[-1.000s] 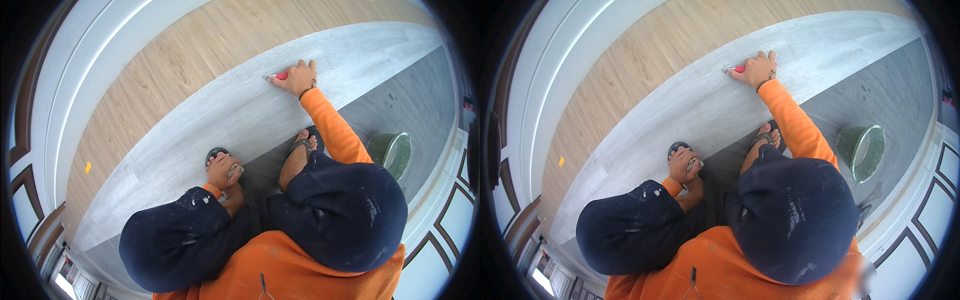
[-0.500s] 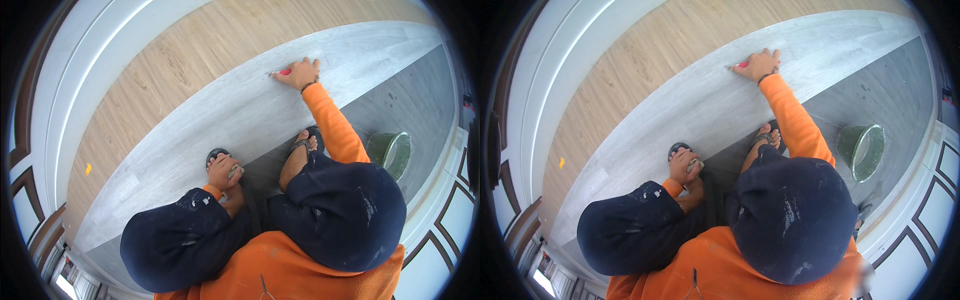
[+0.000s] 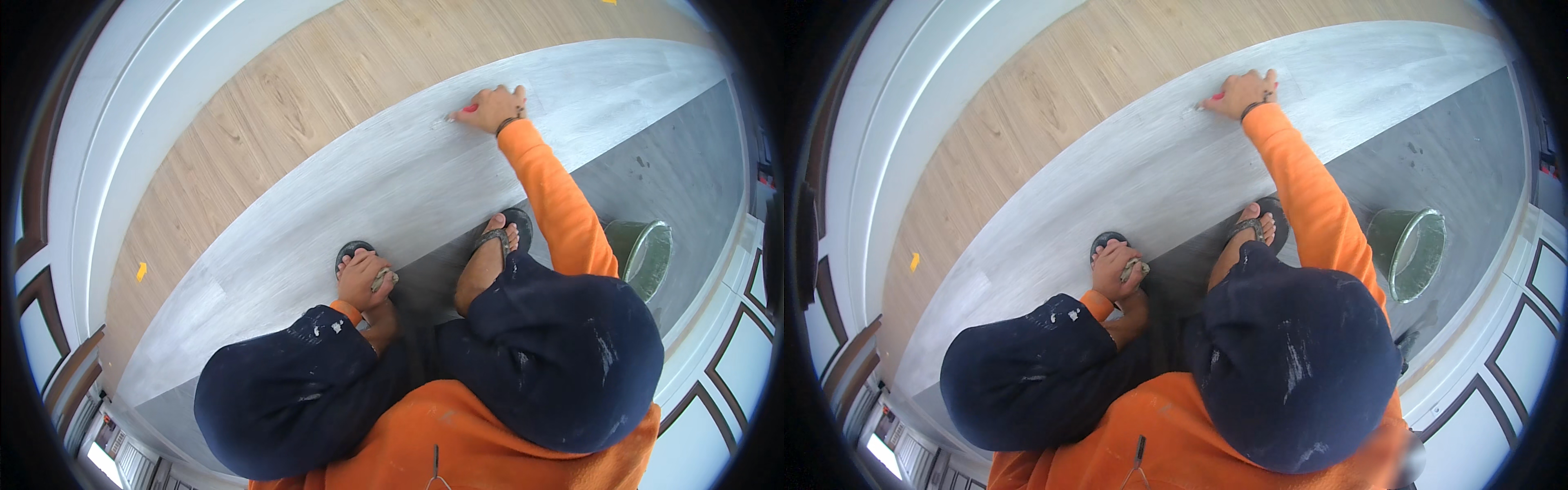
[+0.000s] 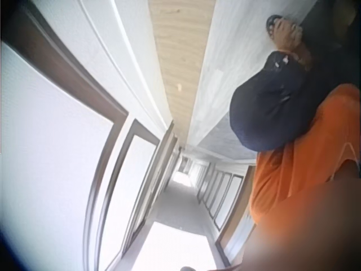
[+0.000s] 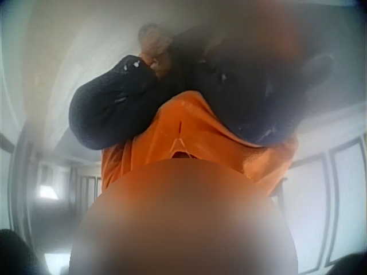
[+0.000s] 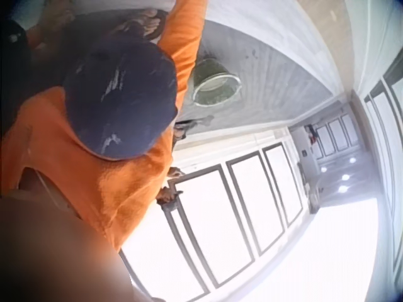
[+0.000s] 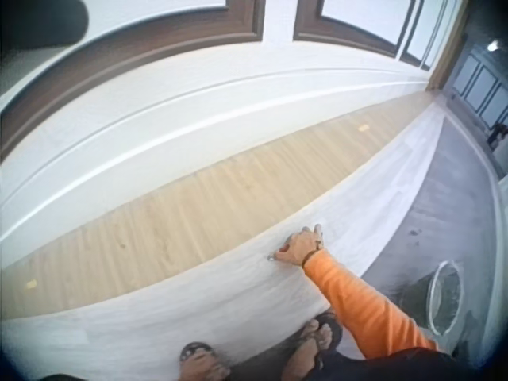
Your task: The person kneels on the floor and uses a cloth to wipe the seam between a light wood-patterned flooring section and a gray flooring section. They then use a utility knife to trim the edge of the gray flooring along the seam, repeating the wiping and trimming actions along the curved boundary.
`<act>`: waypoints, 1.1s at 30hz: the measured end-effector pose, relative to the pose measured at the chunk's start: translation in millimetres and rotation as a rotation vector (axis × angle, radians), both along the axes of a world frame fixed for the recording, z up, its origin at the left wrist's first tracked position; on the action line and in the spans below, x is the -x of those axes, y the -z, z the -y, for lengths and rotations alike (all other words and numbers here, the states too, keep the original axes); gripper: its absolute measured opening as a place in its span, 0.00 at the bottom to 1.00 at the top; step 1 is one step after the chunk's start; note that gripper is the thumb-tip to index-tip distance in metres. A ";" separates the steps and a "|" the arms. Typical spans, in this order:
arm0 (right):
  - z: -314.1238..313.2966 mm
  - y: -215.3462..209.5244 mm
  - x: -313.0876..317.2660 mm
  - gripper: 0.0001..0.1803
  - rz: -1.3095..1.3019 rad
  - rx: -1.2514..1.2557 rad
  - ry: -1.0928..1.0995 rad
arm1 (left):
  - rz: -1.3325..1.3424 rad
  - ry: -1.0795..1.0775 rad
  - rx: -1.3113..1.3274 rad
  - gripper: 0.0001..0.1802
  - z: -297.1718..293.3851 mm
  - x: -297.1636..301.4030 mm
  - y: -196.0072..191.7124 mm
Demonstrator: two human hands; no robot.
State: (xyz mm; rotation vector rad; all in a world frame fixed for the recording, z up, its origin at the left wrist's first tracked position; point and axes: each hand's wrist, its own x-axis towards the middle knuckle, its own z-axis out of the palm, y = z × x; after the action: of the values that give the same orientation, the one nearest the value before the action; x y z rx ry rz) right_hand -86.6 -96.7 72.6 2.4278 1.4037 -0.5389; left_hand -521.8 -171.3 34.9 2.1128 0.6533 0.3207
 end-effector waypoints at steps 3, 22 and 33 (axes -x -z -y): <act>0.3 -4.7 -6.5 0.38 -0.026 0.036 0.055 | -0.029 0.007 -0.014 0.12 -0.7 1.1 -0.9; 3.7 -4.8 1.6 0.36 0.061 -0.053 -0.139 | -0.056 0.017 -0.020 0.12 0.3 0.4 -0.2; 5.8 -10.4 2.0 0.35 0.128 -0.069 -0.030 | 0.003 0.015 0.003 0.11 -1.0 -0.4 -1.3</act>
State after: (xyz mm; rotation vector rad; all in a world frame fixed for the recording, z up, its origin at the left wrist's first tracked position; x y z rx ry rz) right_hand -88.7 -102.5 83.0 2.4424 1.4255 -0.3263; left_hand -521.4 -170.3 36.2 2.1126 0.6351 0.3145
